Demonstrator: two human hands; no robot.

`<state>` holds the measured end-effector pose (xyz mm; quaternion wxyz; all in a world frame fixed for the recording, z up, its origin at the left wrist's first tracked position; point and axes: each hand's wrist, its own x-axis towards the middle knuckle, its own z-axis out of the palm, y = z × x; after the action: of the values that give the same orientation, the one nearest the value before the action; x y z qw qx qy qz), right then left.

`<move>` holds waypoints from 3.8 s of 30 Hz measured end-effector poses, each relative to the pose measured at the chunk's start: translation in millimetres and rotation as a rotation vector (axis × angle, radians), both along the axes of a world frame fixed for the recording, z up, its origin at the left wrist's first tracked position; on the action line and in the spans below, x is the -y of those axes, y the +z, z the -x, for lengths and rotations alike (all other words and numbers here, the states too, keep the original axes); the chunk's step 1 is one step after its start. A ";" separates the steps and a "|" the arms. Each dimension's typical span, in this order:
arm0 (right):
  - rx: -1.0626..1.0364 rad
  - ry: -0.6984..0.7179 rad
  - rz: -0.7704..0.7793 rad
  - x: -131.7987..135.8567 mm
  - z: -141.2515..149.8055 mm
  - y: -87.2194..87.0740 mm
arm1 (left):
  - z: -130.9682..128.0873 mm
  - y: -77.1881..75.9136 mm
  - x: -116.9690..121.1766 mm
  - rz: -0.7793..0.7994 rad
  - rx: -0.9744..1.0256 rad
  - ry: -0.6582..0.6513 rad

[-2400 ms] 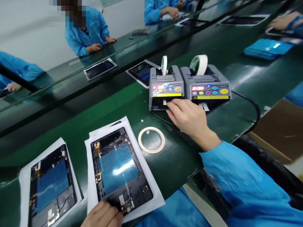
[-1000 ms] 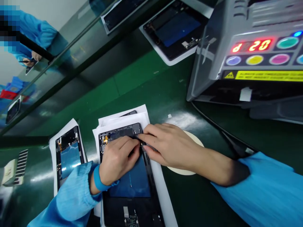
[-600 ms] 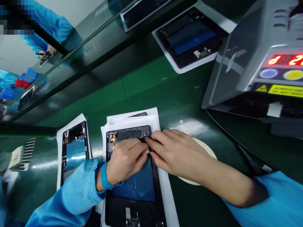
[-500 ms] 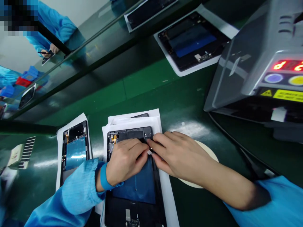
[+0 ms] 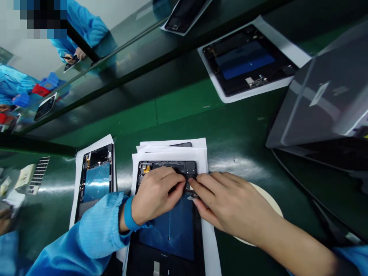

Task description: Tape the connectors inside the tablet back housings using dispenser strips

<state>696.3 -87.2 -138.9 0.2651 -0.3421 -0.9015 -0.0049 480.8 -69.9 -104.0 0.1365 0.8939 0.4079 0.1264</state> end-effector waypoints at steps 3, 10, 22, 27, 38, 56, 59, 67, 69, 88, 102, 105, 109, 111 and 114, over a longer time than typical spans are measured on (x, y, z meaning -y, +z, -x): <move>-0.002 -0.007 0.004 0.7 0.0 -1.0 | -0.1 0.4 0.9 -0.021 -0.005 -0.012; -0.017 -0.014 0.011 1.1 0.1 -2.0 | -2.4 1.3 3.4 -0.060 0.002 -0.044; -0.044 -0.022 0.023 1.9 -0.1 -2.6 | -3.5 -2.9 5.9 -0.016 0.047 -0.046; -0.034 -0.008 0.003 0.8 -1.0 -1.6 | -3.2 -3.2 5.6 -0.041 0.045 -0.048; -0.042 -0.009 0.011 2.7 -1.1 -3.3 | -2.8 -3.2 5.5 -0.044 0.018 -0.048; -0.117 -0.031 -0.027 1.3 -4.2 0.5 | -3.0 -7.4 1.4 -0.036 0.035 -0.079; -0.132 -0.103 0.002 2.6 -0.8 2.7 | -1.6 -7.6 -2.8 0.005 0.066 -0.086; -0.145 -0.228 0.030 4.9 5.7 0.2 | -1.3 -8.8 -6.9 0.049 0.114 -0.084; -0.120 -0.236 0.009 4.1 6.9 -0.1 | -1.9 -8.6 -6.7 0.048 0.113 -0.080; -0.031 -0.259 -0.077 -2.3 13.3 2.3 | -2.5 -6.9 -7.1 0.051 0.137 -0.085; 0.030 -0.278 -0.050 -0.8 18.2 10.1 | -2.1 -7.7 -6.9 0.047 0.132 -0.082; 0.023 -0.279 -0.069 0.1 18.3 10.8 | -2.0 -7.9 -6.5 0.046 0.130 -0.077; 0.030 -0.298 -0.087 0.3 18.9 10.9 | -2.1 -8.6 -5.9 0.047 0.129 -0.078; 0.031 -0.303 -0.089 0.1 19.4 10.4 | -2.1 -8.8 -5.9 0.044 0.129 -0.081; 0.028 -0.305 -0.085 -0.3 20.3 9.9 | -2.1 -8.9 -6.1 0.038 0.132 -0.083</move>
<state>676.0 -86.9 -129.0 0.2631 -0.4635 -0.8415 -0.0881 482.9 -63.8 -113.0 0.1853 0.8971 0.3627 0.1715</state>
